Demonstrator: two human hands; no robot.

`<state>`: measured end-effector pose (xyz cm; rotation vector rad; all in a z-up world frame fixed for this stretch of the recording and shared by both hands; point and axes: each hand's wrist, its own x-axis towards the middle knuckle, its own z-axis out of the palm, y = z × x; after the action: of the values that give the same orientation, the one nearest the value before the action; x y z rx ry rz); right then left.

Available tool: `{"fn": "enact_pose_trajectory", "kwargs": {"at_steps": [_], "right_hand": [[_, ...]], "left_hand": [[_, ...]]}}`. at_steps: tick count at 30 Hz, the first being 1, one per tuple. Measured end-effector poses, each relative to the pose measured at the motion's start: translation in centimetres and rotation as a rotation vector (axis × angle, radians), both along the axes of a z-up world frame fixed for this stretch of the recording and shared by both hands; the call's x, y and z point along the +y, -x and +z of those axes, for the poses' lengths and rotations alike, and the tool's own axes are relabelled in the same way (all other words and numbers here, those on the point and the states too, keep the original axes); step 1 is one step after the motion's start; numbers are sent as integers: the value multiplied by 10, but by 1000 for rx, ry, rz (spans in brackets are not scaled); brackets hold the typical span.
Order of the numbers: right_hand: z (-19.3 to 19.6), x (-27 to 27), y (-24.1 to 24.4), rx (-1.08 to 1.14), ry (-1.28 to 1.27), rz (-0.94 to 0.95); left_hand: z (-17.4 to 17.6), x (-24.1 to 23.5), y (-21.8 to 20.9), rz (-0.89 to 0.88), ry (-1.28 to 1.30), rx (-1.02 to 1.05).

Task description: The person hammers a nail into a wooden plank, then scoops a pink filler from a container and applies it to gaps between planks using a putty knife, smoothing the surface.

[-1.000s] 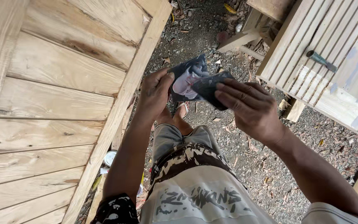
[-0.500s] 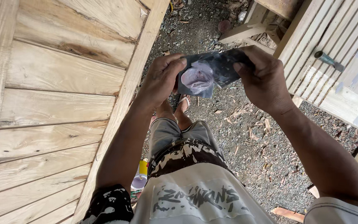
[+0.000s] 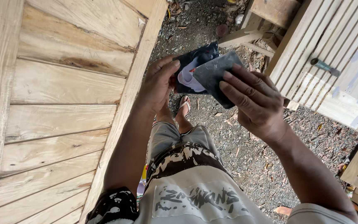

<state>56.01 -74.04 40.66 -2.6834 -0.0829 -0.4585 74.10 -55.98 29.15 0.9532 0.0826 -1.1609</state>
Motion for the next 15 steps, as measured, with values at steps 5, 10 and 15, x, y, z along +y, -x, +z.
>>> {"fn": "enact_pose_trajectory", "kwargs": {"at_steps": [5, 10, 15], "right_hand": [[-15, 6, 9, -31, 30, -49], [-14, 0, 17, -59, 21, -56], [-8, -11, 28, 1, 44, -100]], "left_hand": [[6, -10, 3, 40, 198, 151], [9, -24, 9, 76, 292, 278], [5, -32, 9, 6, 380, 257]]}}
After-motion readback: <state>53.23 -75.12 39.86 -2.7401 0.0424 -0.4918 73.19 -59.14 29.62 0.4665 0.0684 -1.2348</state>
